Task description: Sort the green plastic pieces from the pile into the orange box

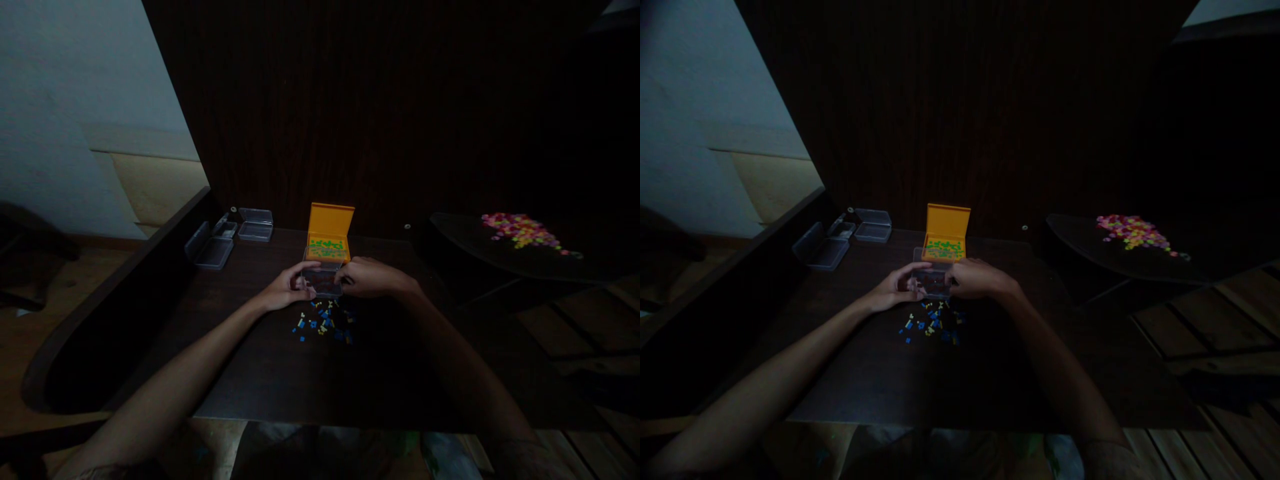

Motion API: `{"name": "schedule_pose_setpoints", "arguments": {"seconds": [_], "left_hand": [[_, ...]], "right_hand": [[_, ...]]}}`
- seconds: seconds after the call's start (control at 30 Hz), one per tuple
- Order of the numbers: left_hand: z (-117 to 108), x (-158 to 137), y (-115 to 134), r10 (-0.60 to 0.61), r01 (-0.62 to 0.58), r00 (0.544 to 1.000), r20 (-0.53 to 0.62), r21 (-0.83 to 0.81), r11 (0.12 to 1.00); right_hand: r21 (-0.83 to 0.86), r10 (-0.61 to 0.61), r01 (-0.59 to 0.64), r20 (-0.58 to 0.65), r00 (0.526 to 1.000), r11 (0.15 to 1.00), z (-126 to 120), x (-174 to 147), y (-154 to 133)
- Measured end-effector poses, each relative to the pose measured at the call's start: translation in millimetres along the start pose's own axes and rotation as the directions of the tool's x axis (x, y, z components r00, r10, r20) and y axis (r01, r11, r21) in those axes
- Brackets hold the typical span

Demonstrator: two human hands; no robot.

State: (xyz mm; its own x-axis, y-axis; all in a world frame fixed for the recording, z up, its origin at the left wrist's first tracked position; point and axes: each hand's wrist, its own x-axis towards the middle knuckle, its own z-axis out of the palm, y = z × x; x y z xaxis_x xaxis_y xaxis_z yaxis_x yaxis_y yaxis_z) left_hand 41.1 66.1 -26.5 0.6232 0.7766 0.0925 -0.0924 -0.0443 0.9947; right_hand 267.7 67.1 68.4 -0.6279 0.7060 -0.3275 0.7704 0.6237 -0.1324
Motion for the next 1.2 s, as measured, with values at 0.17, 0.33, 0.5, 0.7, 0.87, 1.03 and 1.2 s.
{"name": "schedule_pose_setpoints", "arguments": {"seconds": [0.17,0.33,0.5,0.7,0.87,1.03,1.2], "left_hand": [[1,0,2,-0.028,0.028,1.0,-0.003,-0.009,1.0],[1,0,2,-0.034,0.034,0.999,-0.009,-0.026,0.999],[0,0,0,-0.03,0.03,1.0,-0.002,-0.032,0.999],[0,-1,1,-0.031,0.031,1.0,0.003,-0.028,0.999],[0,0,0,-0.009,0.008,1.0,-0.006,-0.033,0.999],[0,0,1,-0.02,0.02,1.0,-0.01,-0.027,0.999],[1,0,2,-0.017,0.017,1.0,-0.009,-0.042,0.999]], "right_hand": [[0.036,-0.017,0.016,0.019,1.0,0.999,1,0,-1],[0.049,-0.04,0.038,0.027,0.999,0.998,-1,-1,-4],[0.054,-0.032,0.031,0.03,0.999,0.998,-2,-3,-10],[0.07,-0.083,0.085,-0.024,0.996,0.994,-4,-4,-9],[0.051,-0.077,0.076,0.019,0.997,0.996,-1,-2,-6],[0.071,-0.076,0.074,0.026,0.997,0.995,0,-2,-4],[0.057,-0.059,0.057,0.025,0.998,0.997,-3,-4,-3]]}}
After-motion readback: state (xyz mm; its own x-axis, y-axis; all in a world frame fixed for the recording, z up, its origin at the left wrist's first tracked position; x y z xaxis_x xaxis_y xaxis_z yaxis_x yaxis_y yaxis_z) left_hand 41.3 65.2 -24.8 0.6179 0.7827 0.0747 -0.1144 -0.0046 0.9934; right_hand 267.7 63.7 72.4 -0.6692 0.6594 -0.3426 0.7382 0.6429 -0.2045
